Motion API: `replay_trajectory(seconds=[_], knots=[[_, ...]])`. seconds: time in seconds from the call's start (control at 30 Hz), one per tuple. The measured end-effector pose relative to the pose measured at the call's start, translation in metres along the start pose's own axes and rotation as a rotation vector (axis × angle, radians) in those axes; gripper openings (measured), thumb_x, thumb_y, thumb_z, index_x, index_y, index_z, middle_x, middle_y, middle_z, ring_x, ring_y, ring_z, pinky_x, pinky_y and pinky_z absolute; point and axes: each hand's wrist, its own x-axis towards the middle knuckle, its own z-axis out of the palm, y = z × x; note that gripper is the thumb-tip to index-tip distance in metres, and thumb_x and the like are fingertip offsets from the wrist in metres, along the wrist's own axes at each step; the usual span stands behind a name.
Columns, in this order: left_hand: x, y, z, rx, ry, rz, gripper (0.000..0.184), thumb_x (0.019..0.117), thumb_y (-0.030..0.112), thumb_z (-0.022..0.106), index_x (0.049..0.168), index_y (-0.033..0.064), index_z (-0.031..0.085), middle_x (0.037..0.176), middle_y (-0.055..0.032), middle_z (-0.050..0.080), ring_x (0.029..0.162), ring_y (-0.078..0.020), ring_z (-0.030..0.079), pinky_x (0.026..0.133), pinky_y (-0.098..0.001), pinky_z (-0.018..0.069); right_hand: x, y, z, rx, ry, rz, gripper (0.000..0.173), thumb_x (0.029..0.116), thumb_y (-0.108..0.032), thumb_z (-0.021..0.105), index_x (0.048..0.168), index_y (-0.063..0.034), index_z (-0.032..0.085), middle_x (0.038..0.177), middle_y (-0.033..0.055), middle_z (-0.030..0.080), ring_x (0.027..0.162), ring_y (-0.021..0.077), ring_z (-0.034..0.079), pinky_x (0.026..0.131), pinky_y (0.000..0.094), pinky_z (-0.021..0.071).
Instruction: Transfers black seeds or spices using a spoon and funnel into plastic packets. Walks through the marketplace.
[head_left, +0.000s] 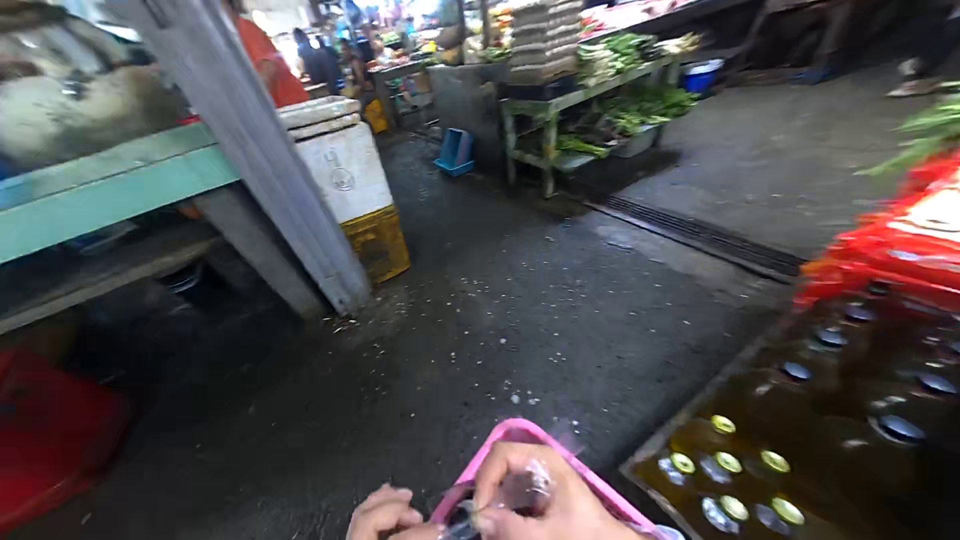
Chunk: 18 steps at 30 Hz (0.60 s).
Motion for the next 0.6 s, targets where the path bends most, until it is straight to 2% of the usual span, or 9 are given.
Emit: replay_trajectory(seconds=[0.13, 0.23, 0.3, 0.37, 0.4, 0.43, 0.5, 0.53, 0.6], knots=[[0.000, 0.010, -0.001, 0.058, 0.069, -0.061, 0.014, 0.0954, 0.039, 0.072, 0.096, 0.0250, 0.073, 0.111, 0.0078, 0.060, 0.120, -0.0014, 0.051, 0.105, -0.0203, 0.0421, -0.001, -0.003, 0.005, -0.015, -0.010, 0.040, 0.009, 0.0935, -0.005, 0.071, 0.101, -0.0104, 0.070, 0.086, -0.0046, 0.073, 0.074, 0.0004, 0.067, 0.069, 0.0188, 0.0568], [-0.001, 0.019, 0.002, 0.156, 0.211, -0.158, 0.010, 0.0906, 0.034, 0.077, 0.093, 0.0250, 0.077, 0.101, 0.0055, 0.057, 0.104, 0.0024, 0.052, 0.092, -0.0118, 0.0423, -0.004, -0.004, 0.010, 0.048, -0.016, 0.123, 0.009, 0.0935, -0.006, 0.071, 0.101, -0.0114, 0.071, 0.086, -0.0041, 0.074, 0.072, 0.0006, 0.067, 0.067, 0.0182, 0.0563], [-0.001, 0.026, 0.004, 0.206, 0.322, -0.218, 0.008, 0.0879, 0.025, 0.079, 0.093, 0.0193, 0.081, 0.090, 0.0034, 0.057, 0.088, 0.0039, 0.054, 0.079, -0.0082, 0.0439, -0.007, 0.001, 0.017, 0.228, -0.034, 0.275, 0.008, 0.0952, -0.008, 0.070, 0.101, -0.0128, 0.072, 0.083, -0.0009, 0.074, 0.065, 0.0010, 0.064, 0.060, 0.0173, 0.0531], [0.001, 0.031, 0.003, 0.193, 0.402, -0.247, 0.009, 0.0866, 0.016, 0.078, 0.093, 0.0095, 0.081, 0.079, 0.0037, 0.063, 0.073, 0.0065, 0.057, 0.065, -0.0074, 0.0478, -0.011, 0.009, 0.025, 0.395, -0.064, 0.463, 0.009, 0.0975, -0.009, 0.067, 0.103, -0.0146, 0.072, 0.083, 0.0016, 0.075, 0.062, 0.0017, 0.063, 0.058, 0.0174, 0.0513], [0.002, 0.033, 0.003, 0.153, 0.425, -0.258, 0.010, 0.0877, 0.013, 0.077, 0.094, 0.0071, 0.080, 0.078, 0.0045, 0.067, 0.070, 0.0067, 0.060, 0.063, -0.0084, 0.0510, -0.013, 0.012, 0.030, 0.452, -0.079, 0.534, 0.010, 0.0987, -0.009, 0.065, 0.104, -0.0148, 0.071, 0.084, 0.0023, 0.075, 0.062, 0.0025, 0.063, 0.058, 0.0179, 0.0513], [0.002, 0.034, 0.002, 0.099, 0.438, -0.256, 0.010, 0.0899, 0.013, 0.075, 0.097, 0.0075, 0.079, 0.083, 0.0057, 0.071, 0.073, 0.0058, 0.065, 0.066, -0.0105, 0.0550, -0.015, 0.015, 0.034, 0.499, -0.096, 0.585, 0.010, 0.1001, -0.010, 0.063, 0.106, -0.0151, 0.070, 0.085, 0.0026, 0.075, 0.063, 0.0030, 0.064, 0.059, 0.0182, 0.0521], [-0.001, 0.034, 0.000, -0.019, 0.417, -0.180, 0.011, 0.0966, 0.019, 0.070, 0.105, 0.0159, 0.077, 0.096, 0.0090, 0.075, 0.085, 0.0020, 0.070, 0.075, -0.0154, 0.0598, -0.017, 0.018, 0.041, 0.567, -0.126, 0.647, 0.012, 0.1023, -0.013, 0.061, 0.108, -0.0164, 0.070, 0.086, 0.0012, 0.075, 0.063, 0.0028, 0.065, 0.059, 0.0176, 0.0538], [-0.003, 0.035, -0.002, -0.098, 0.366, -0.099, 0.012, 0.0996, 0.022, 0.067, 0.108, 0.0184, 0.075, 0.100, 0.0087, 0.075, 0.088, -0.0002, 0.071, 0.078, -0.0172, 0.0604, -0.017, 0.018, 0.043, 0.595, -0.136, 0.671, 0.012, 0.1025, -0.014, 0.060, 0.107, -0.0172, 0.071, 0.086, 0.0000, 0.075, 0.064, 0.0022, 0.066, 0.059, 0.0172, 0.0542], [-0.006, 0.039, -0.010, -0.352, 0.135, 0.047, 0.012, 0.1040, 0.021, 0.061, 0.106, 0.0158, 0.072, 0.096, 0.0058, 0.073, 0.087, -0.0017, 0.069, 0.078, -0.0187, 0.0582, -0.018, 0.018, 0.043, 0.633, -0.172, 0.693, 0.012, 0.1008, -0.015, 0.060, 0.101, -0.0193, 0.072, 0.083, -0.0043, 0.073, 0.065, 0.0000, 0.065, 0.060, 0.0162, 0.0543]])
